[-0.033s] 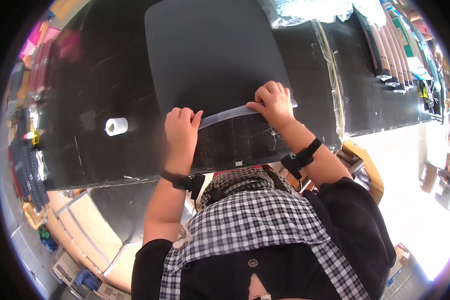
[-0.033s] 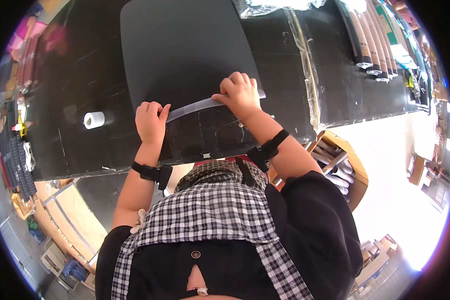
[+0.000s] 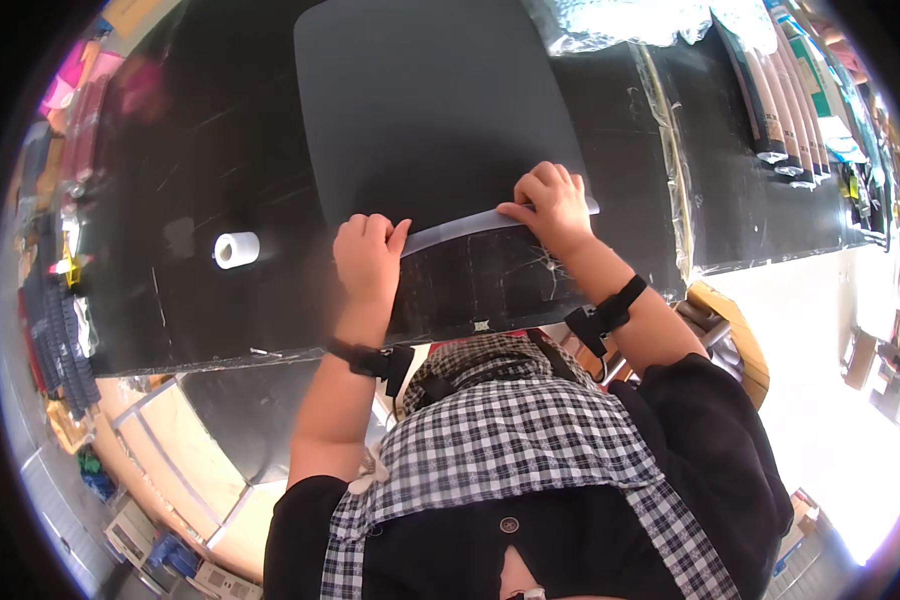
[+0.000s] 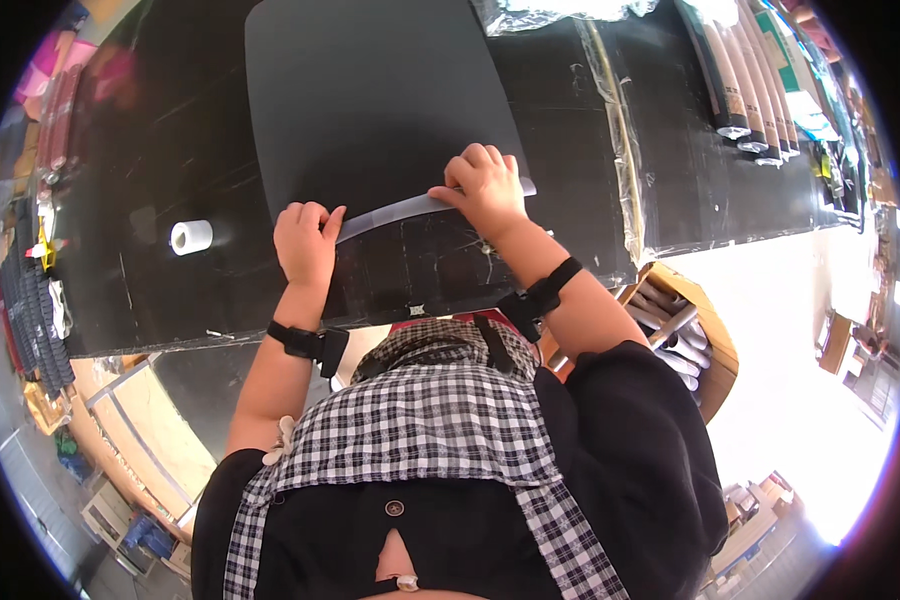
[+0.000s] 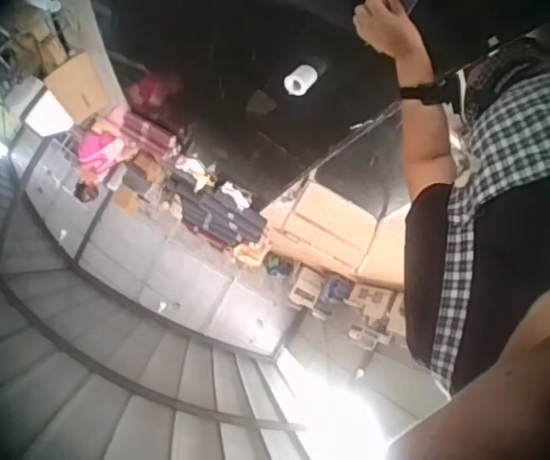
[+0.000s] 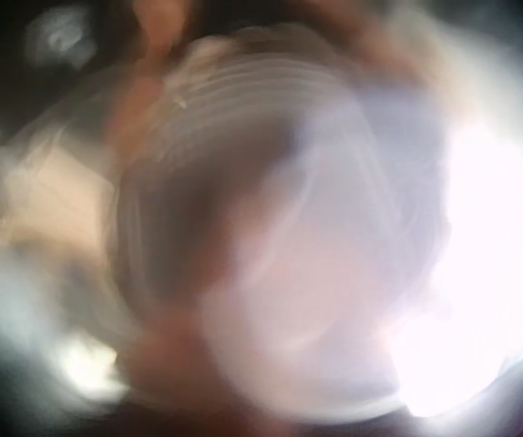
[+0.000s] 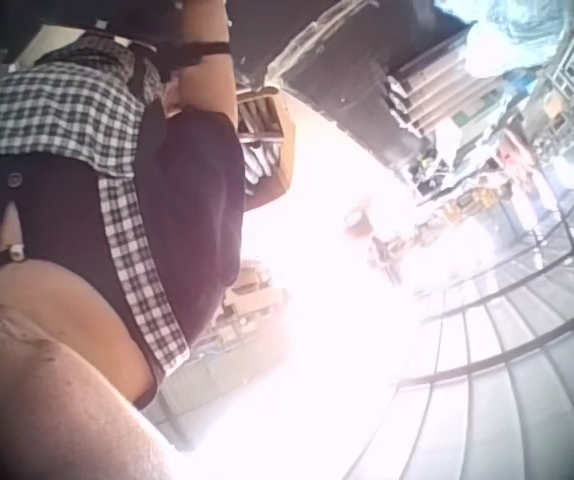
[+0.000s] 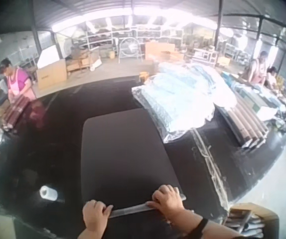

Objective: Rolling a grey sheet, taping it, and then placing the rolled product into a heat-shrink packaging machine.

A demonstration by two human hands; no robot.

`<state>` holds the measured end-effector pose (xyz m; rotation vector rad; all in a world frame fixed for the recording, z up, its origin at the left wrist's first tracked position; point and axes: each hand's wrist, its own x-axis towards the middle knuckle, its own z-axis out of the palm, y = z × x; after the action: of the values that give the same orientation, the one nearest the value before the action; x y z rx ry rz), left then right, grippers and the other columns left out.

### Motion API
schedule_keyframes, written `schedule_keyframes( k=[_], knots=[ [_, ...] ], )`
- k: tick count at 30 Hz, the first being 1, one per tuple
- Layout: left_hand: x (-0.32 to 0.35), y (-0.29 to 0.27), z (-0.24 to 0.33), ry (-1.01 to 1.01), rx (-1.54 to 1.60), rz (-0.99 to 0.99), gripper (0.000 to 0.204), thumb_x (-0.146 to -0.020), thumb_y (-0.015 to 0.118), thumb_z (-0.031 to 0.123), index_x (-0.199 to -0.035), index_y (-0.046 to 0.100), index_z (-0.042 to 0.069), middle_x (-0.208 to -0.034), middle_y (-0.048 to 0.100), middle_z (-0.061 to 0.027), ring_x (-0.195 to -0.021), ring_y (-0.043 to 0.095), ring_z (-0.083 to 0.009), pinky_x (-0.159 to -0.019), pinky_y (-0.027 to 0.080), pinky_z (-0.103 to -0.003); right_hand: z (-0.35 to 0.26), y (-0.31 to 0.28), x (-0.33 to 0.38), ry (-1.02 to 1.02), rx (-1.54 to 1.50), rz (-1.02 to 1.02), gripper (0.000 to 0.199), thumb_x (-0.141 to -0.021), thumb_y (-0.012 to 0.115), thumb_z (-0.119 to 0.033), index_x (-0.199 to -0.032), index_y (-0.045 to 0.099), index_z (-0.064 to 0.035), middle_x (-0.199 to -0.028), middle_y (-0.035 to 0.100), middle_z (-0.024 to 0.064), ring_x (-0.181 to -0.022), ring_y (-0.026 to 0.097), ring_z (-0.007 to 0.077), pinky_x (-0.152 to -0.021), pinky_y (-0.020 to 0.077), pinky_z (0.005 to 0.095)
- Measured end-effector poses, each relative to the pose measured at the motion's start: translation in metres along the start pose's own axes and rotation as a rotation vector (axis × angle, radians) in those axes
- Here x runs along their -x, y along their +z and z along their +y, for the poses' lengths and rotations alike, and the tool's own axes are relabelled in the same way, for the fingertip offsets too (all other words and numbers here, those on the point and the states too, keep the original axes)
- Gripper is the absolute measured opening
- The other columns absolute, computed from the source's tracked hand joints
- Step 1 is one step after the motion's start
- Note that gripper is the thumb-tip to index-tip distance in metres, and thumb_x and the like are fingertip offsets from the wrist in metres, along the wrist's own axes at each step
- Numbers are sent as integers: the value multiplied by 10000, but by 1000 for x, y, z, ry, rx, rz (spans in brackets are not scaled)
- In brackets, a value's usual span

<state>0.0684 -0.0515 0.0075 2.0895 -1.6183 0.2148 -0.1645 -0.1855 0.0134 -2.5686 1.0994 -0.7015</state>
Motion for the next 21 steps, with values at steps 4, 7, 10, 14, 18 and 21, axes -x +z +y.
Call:
schedule_keyframes(
  k=[4, 7, 10, 14, 18, 21],
  knots=[
    [8, 8, 4, 118, -40, 76, 314, -788, 703, 307, -670, 494, 105, -625, 497, -36, -634, 523, -254, -570, 411, -387, 4, 1, 7, -55, 25, 29, 265, -749, 712, -349, -686, 554, -146, -716, 516, -36, -766, 539, 192, -704, 378, 352],
    [21, 0, 8, 177, -102, 58, 260, -780, 704, 309, -732, 556, 100, -710, 549, -37, -692, 548, -238, -621, 430, -374, 0, 2, 22, -56, 141, 28, 236, -777, 685, -347, -753, 564, -147, -750, 526, -28, -786, 540, 198, -724, 390, 366],
    [36, -8, 10, 216, -17, 106, 261, -767, 709, 255, -937, 639, 70, -869, 584, -59, -832, 568, -265, -720, 454, -387, -11, -2, 36, -38, 81, 75, 269, -787, 679, -331, -953, 596, -137, -898, 558, 2, -918, 529, 229, -830, 398, 379],
    [17, -9, 4, 193, 31, 63, 214, -792, 694, 219, -947, 618, 94, -863, 588, -59, -845, 568, -268, -754, 439, -396, -2, -8, 15, -70, 41, 53, 239, -791, 673, -348, -883, 613, -136, -887, 573, 6, -916, 541, 237, -826, 407, 391],
    [-4, -10, -6, 145, 14, 29, 152, -818, 666, 191, -862, 559, 91, -781, 568, -65, -770, 548, -278, -663, 418, -411, 8, 0, -10, -135, 102, 12, 257, -830, 610, -390, -788, 581, -139, -793, 558, -1, -805, 561, 208, -727, 421, 360],
    [2, -15, -8, 145, 56, -41, 144, -830, 652, 184, -843, 547, 86, -753, 547, -81, -744, 536, -298, -651, 416, -418, 6, -7, -6, -164, 51, -43, 263, -824, 615, -386, -777, 570, -131, -779, 549, 14, -790, 560, 221, -715, 428, 366]
  ],
)
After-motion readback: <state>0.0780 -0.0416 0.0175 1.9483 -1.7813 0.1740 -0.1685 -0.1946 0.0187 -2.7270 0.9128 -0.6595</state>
